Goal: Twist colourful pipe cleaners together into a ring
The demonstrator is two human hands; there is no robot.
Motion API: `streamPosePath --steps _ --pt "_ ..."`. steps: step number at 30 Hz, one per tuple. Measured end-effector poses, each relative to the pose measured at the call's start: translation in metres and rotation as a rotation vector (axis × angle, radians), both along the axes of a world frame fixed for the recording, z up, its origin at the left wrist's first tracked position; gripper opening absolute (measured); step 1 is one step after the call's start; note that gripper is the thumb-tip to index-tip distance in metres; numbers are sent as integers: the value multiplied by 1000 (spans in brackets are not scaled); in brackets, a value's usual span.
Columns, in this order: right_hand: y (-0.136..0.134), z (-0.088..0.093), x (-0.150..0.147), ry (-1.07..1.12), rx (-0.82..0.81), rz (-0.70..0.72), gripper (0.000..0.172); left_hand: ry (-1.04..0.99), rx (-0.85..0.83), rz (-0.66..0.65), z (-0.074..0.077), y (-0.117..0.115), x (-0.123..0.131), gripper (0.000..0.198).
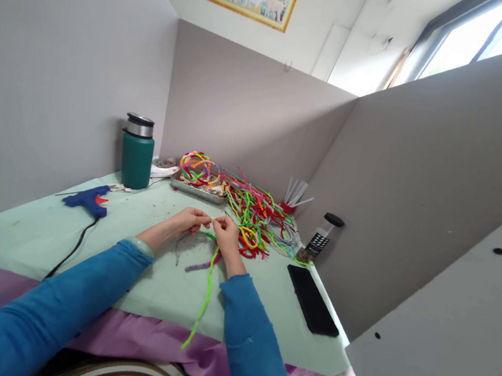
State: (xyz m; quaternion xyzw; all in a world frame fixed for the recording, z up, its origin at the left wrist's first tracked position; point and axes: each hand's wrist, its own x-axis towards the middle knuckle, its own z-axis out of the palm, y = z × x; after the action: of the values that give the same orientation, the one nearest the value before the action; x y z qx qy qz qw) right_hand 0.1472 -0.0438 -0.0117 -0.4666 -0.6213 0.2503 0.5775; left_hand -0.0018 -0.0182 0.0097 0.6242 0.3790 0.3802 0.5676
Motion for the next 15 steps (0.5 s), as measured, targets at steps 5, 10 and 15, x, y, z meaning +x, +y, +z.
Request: streamPosePath --steps 5,10,15 --pt "-3 -1 0 -155 101 -53 10 -81 -96 -123 0 1 -1 26" --pt "-10 4 -1 -271 135 -66 10 -156 -182 -173 0 3 -2 25" --pt "-15 7 -1 -365 179 -64 12 -188 -238 -160 0 4 -1 25"
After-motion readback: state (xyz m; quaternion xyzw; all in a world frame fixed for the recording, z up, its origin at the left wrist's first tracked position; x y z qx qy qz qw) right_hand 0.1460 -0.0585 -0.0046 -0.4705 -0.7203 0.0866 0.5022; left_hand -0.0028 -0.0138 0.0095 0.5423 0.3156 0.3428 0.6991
